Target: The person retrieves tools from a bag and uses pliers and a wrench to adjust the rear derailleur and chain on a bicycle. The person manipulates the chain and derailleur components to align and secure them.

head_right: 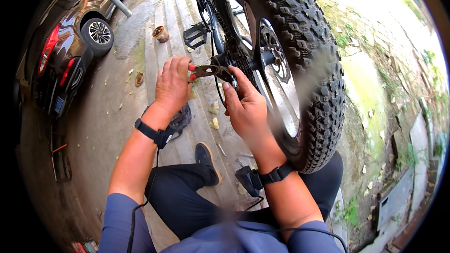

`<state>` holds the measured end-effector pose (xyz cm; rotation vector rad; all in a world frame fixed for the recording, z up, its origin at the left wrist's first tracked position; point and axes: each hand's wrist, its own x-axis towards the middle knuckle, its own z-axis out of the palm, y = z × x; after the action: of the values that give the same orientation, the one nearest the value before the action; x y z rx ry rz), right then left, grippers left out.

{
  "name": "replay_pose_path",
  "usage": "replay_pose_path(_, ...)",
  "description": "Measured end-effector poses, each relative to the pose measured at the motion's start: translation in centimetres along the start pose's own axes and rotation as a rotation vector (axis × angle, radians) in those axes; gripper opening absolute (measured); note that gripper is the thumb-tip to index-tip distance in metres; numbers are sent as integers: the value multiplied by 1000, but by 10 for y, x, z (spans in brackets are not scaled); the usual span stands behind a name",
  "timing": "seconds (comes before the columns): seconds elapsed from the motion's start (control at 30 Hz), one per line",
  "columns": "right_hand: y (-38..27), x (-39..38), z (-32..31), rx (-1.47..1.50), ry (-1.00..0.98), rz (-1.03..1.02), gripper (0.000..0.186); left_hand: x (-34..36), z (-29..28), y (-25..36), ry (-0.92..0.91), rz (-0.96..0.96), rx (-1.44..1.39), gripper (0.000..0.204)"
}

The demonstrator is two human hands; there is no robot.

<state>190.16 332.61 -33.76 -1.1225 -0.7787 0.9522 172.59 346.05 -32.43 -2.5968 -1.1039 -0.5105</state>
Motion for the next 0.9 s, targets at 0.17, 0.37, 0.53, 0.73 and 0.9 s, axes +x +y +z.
replay_pose_path(0.17, -2, 0, 1, 10, 8, 7, 40, 5, 6, -7, 102, 69, -181, 69)
replay_pose_path(0.37, -1, 0, 0, 8, -3, 3, 41, 20, 3, -10, 189, 145, -185, 66)
replay_pose_path(0.53, -3, 0, 0, 4, -6, 11, 41, 18, 5, -12, 161, 148, -132, 62)
replay_pose_path(0.73, -3, -1, 1, 14, 1, 5, 41, 3, 1, -1, 100, 75, -69, 59)
replay_pose_path(0.9, -2, -1, 1, 3, -2, -4, 41, -6, -1, 8, 80, 1, -42, 58)
